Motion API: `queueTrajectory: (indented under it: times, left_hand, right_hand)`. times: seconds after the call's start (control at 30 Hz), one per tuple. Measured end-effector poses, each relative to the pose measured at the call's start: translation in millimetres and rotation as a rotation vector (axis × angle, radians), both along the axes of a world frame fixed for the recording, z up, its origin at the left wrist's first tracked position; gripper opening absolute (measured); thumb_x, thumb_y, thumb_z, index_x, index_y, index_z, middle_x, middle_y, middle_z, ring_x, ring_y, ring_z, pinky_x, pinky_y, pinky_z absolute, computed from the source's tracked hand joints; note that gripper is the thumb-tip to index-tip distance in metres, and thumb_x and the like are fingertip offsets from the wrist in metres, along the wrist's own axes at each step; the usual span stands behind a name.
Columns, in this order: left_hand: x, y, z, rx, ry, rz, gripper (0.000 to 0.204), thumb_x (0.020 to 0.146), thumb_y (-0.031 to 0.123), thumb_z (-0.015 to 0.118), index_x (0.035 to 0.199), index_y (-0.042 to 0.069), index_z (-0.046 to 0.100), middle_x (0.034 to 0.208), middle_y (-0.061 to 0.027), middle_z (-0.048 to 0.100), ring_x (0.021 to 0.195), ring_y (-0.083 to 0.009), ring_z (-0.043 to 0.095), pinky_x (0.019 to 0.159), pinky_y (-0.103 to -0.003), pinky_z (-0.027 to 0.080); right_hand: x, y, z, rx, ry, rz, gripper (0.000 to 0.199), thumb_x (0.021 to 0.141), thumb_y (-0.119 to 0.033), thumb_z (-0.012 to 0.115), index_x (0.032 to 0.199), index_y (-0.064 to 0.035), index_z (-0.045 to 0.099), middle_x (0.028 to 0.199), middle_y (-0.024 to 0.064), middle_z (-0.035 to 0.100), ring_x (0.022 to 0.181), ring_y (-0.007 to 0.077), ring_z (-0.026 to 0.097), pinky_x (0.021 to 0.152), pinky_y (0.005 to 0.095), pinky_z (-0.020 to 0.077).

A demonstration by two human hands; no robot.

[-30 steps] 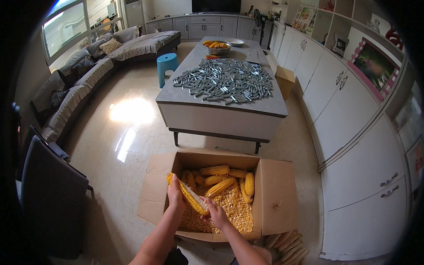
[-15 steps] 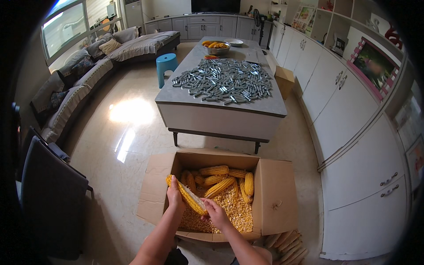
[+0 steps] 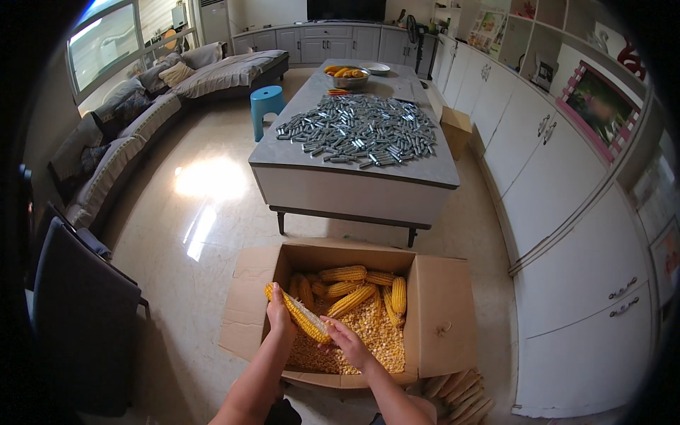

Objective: The person sits on the floor and shucks corn cobs by hand, removing kernels into a cardboard box. The person handles multiple cobs one by one, rotating them to strip the kernels off the cob.

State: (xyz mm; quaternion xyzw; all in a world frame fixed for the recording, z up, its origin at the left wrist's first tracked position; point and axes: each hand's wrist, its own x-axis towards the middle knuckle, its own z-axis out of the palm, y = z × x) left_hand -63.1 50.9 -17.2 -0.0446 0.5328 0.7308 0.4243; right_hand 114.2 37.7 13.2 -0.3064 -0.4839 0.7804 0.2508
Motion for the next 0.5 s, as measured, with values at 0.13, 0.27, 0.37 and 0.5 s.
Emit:
queueTrajectory:
  times: [0.13,0.27,0.37,0.5]
  left_hand:
    - [-2,0,-1,-0.022,-0.023,0.006,0.043,0.084,0.046,0.054,0.088,0.004,0.044,0.073,-0.0072,0.048,0.059,-0.019,0.052,0.051,-0.035,0.048]
    - [-3,2,-11,-0.041,0.068,0.042,0.042,0.084,0.045,0.054,0.089,0.004,0.044,0.074,-0.0062,0.048,0.061,-0.0171,0.051,0.054,-0.032,0.046]
    - [-3,2,-13,-0.04,0.088,0.033,0.041,0.085,0.044,0.054,0.09,0.004,0.044,0.076,-0.0055,0.048,0.064,-0.0155,0.05,0.056,-0.03,0.044]
    - [7,3,-2,-0.067,0.154,0.052,0.041,0.084,0.044,0.055,0.09,0.004,0.045,0.075,-0.0049,0.048,0.065,-0.0152,0.049,0.057,-0.031,0.044]
  right_hand:
    - [0,-2,4,0.098,-0.05,0.02,0.04,0.094,-0.022,0.042,0.129,-0.0037,0.037,0.091,0.0024,0.052,0.077,0.0098,0.056,0.067,0.0228,0.0463]
    - [-3,-8,-11,0.082,-0.065,-0.036,0.038,0.094,-0.022,0.043,0.127,-0.0042,0.039,0.086,0.0007,0.05,0.074,0.0078,0.054,0.064,0.0212,0.0454]
    - [-5,-11,-13,0.09,-0.102,-0.092,0.035,0.094,-0.023,0.042,0.123,-0.0039,0.043,0.083,0.0007,0.049,0.071,0.0074,0.054,0.061,0.0209,0.0455]
    - [-7,-13,-5,0.066,-0.196,-0.18,0.036,0.094,-0.029,0.041,0.119,-0.005,0.048,0.076,0.001,0.05,0.065,0.0079,0.056,0.055,0.0213,0.0449]
